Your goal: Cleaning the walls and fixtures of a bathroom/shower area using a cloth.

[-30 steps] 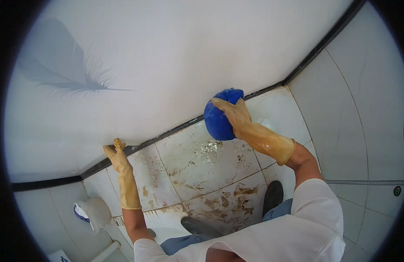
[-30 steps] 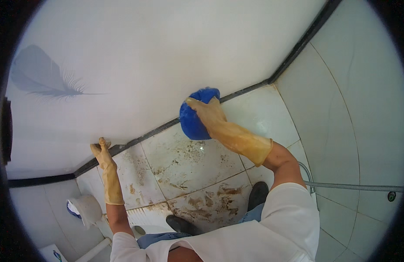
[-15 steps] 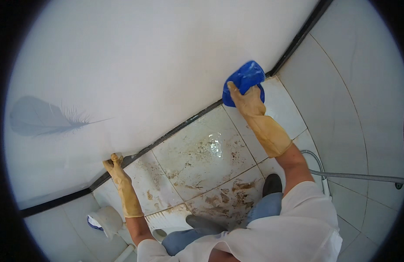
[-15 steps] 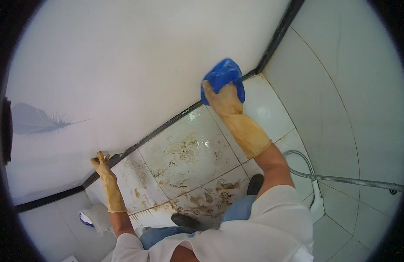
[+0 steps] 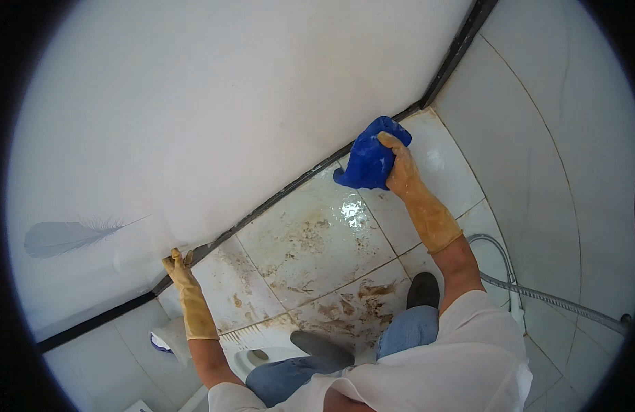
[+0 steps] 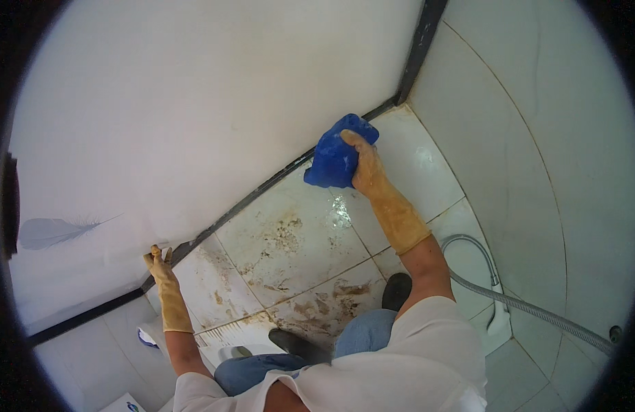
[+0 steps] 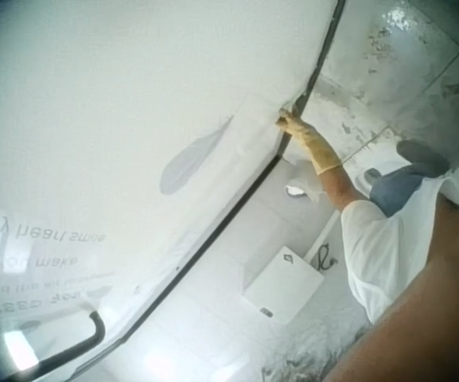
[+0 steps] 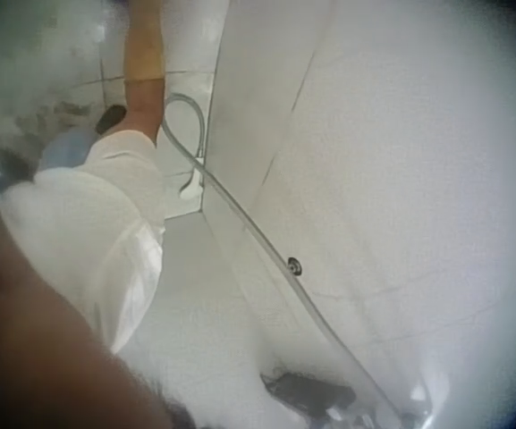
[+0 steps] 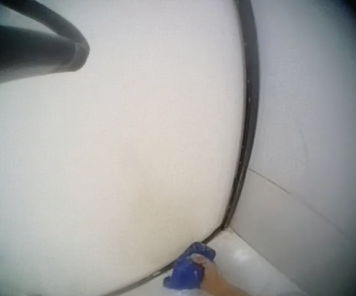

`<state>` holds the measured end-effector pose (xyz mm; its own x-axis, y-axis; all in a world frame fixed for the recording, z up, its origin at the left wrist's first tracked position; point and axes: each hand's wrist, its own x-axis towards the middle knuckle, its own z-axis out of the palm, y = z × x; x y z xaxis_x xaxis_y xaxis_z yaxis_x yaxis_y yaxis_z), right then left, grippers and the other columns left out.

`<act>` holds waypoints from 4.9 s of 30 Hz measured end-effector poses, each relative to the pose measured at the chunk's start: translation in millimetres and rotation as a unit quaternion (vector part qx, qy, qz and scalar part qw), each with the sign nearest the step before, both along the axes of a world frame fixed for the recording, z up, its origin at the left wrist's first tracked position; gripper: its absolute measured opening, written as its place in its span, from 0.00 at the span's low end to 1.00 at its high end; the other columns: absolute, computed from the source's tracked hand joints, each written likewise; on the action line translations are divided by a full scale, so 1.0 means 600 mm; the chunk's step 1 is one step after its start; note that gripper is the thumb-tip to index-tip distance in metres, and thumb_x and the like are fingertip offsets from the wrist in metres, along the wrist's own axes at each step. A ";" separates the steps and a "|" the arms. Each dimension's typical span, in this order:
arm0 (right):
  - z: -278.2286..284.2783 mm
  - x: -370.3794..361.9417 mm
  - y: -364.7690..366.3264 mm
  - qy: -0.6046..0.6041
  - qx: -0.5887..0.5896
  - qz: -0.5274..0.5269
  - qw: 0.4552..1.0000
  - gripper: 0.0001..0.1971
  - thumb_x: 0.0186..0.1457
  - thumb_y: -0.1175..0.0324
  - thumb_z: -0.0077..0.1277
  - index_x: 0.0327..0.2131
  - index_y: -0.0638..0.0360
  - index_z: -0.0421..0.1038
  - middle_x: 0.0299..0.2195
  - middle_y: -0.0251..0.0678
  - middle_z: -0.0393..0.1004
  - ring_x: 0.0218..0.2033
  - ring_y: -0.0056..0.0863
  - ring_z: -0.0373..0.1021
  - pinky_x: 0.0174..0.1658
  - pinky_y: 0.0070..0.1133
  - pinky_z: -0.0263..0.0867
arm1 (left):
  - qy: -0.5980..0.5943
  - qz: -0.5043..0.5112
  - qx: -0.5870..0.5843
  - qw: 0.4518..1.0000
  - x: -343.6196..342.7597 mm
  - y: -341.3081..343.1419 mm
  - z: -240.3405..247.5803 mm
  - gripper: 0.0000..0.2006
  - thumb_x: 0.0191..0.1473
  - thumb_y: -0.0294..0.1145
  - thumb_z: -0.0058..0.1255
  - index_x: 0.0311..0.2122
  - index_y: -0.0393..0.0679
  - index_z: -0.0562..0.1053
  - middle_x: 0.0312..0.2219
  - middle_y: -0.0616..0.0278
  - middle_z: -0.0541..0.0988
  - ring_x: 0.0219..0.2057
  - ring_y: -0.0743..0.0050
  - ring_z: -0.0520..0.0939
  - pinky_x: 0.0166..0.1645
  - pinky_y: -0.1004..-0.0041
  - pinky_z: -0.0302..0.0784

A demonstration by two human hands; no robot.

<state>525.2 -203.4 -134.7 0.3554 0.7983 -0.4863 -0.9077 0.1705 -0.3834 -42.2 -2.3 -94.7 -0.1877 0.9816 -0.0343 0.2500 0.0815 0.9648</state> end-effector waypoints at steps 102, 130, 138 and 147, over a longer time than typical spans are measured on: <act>0.343 -0.043 0.055 -0.733 -0.126 -0.042 0.667 0.14 0.50 0.56 0.59 0.33 0.55 0.77 0.29 0.40 0.80 0.31 0.39 0.78 0.39 0.29 0.73 | -0.067 0.093 0.071 0.991 0.025 0.024 0.019 0.36 0.59 0.65 0.47 0.61 0.46 0.61 0.56 0.56 0.69 0.55 0.62 0.72 0.48 0.60 0.81; 0.228 -0.118 0.116 -0.925 -0.028 0.200 0.321 0.08 0.44 0.67 0.52 0.30 0.52 0.78 0.21 0.34 0.77 0.29 0.39 0.77 0.29 0.40 0.69 | -0.078 0.055 0.058 0.994 0.008 0.039 0.008 0.37 0.59 0.65 0.47 0.65 0.52 0.59 0.63 0.60 0.62 0.61 0.60 0.65 0.55 0.52 0.75; 0.207 -0.033 0.003 -0.372 0.011 0.088 0.924 0.10 0.57 0.72 0.58 0.44 0.59 0.76 0.40 0.30 0.78 0.38 0.22 0.75 0.42 0.23 0.74 | -0.058 0.084 0.066 0.993 0.016 0.025 0.022 0.37 0.60 0.65 0.44 0.64 0.48 0.59 0.61 0.58 0.64 0.58 0.64 0.69 0.52 0.58 0.78; 0.161 0.052 -0.033 -0.082 0.206 -0.049 0.974 0.35 0.62 0.42 0.40 0.56 0.69 0.65 0.50 0.51 0.74 0.48 0.45 0.74 0.56 0.39 0.70 | -0.070 0.078 0.063 0.993 0.017 0.028 0.015 0.36 0.60 0.63 0.47 0.64 0.48 0.59 0.60 0.57 0.66 0.57 0.63 0.70 0.51 0.58 0.79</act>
